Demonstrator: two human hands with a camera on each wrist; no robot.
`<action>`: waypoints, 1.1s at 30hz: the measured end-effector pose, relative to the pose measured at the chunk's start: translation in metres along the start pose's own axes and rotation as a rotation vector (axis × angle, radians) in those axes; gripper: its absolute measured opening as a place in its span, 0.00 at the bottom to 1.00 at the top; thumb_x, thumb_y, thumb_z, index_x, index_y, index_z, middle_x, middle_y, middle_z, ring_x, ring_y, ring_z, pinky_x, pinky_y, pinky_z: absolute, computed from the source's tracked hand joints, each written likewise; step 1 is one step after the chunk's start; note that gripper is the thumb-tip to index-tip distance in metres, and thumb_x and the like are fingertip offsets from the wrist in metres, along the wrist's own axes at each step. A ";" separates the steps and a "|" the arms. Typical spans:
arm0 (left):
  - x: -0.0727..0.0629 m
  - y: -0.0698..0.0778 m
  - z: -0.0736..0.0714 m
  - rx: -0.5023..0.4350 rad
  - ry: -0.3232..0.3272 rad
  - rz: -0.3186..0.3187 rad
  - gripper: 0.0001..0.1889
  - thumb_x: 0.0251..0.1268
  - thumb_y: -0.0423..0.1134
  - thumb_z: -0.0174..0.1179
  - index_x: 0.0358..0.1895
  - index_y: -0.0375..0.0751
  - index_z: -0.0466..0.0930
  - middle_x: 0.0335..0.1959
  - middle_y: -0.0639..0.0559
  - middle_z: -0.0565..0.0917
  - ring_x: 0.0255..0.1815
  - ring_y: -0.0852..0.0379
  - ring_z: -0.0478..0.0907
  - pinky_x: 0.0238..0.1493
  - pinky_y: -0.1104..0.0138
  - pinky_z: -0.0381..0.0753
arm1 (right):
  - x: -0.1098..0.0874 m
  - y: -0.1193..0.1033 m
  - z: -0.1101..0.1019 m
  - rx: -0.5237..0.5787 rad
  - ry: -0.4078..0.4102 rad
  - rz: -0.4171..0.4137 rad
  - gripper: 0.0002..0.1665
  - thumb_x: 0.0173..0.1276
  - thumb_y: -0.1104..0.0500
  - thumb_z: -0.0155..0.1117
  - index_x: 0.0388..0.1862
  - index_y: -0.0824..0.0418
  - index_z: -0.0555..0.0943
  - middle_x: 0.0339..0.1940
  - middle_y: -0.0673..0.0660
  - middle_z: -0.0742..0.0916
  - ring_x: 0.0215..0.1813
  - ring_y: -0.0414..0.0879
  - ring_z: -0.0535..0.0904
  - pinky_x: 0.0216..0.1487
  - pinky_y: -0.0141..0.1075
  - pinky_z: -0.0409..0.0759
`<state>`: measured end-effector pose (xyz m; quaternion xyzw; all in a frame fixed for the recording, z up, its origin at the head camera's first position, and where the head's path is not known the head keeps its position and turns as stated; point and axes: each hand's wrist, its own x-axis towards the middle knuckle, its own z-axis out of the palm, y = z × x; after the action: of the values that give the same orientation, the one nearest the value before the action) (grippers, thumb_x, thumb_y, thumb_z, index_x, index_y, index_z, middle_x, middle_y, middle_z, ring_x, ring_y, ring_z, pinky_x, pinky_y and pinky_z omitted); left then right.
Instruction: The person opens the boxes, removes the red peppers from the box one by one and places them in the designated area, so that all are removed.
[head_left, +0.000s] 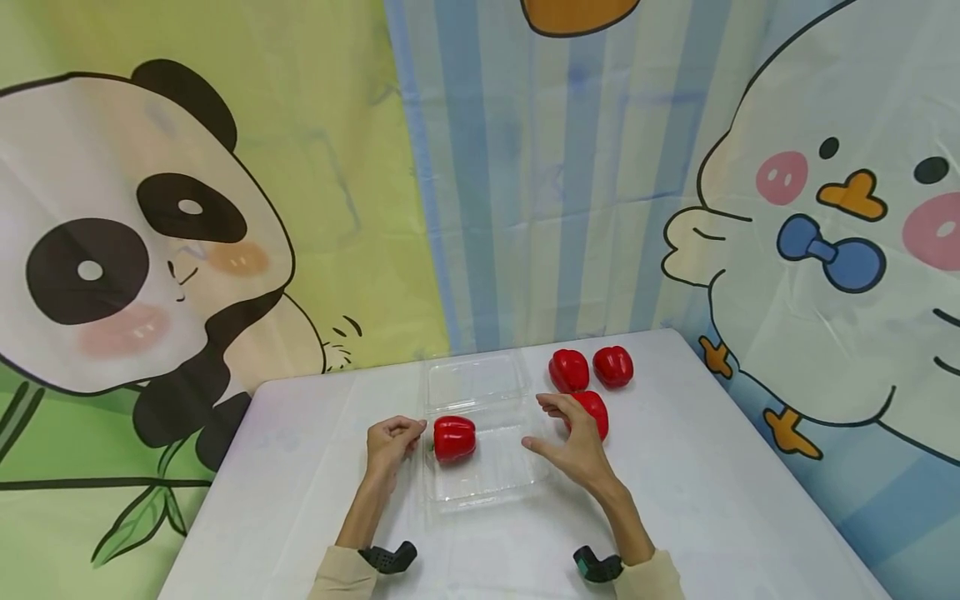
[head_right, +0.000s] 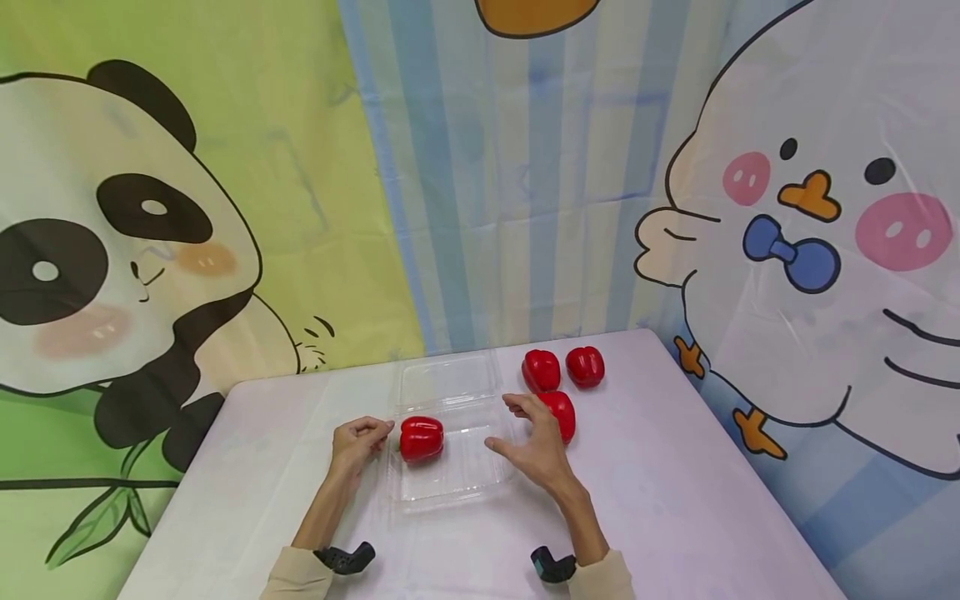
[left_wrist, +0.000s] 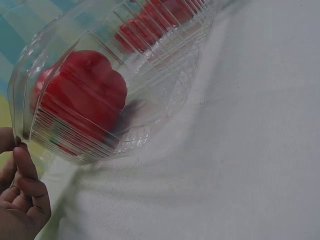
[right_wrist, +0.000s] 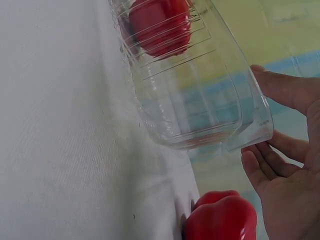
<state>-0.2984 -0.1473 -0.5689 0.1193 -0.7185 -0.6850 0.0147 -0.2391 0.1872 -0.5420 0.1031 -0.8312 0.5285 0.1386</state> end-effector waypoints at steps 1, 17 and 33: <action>0.000 0.000 0.000 -0.001 -0.001 0.001 0.08 0.68 0.33 0.76 0.33 0.33 0.89 0.20 0.54 0.83 0.22 0.62 0.75 0.26 0.73 0.74 | 0.001 -0.001 0.001 -0.001 -0.008 0.000 0.46 0.55 0.56 0.89 0.73 0.55 0.80 0.71 0.60 0.85 0.69 0.66 0.82 0.72 0.67 0.80; -0.001 0.005 0.001 0.010 -0.014 -0.006 0.09 0.68 0.34 0.76 0.36 0.30 0.89 0.20 0.56 0.83 0.23 0.62 0.74 0.26 0.73 0.73 | 0.010 -0.014 0.022 0.028 -0.121 0.014 0.46 0.56 0.56 0.89 0.74 0.54 0.80 0.71 0.60 0.85 0.70 0.65 0.83 0.72 0.64 0.80; -0.002 0.003 -0.001 0.007 -0.019 0.000 0.10 0.68 0.35 0.77 0.35 0.30 0.88 0.20 0.55 0.83 0.23 0.62 0.75 0.26 0.72 0.74 | 0.018 -0.020 0.034 -0.029 -0.196 -0.004 0.45 0.57 0.54 0.89 0.73 0.54 0.81 0.69 0.59 0.87 0.68 0.63 0.83 0.70 0.62 0.82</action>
<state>-0.2967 -0.1478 -0.5651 0.1130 -0.7210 -0.6837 0.0073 -0.2535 0.1477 -0.5323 0.1541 -0.8480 0.5036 0.0590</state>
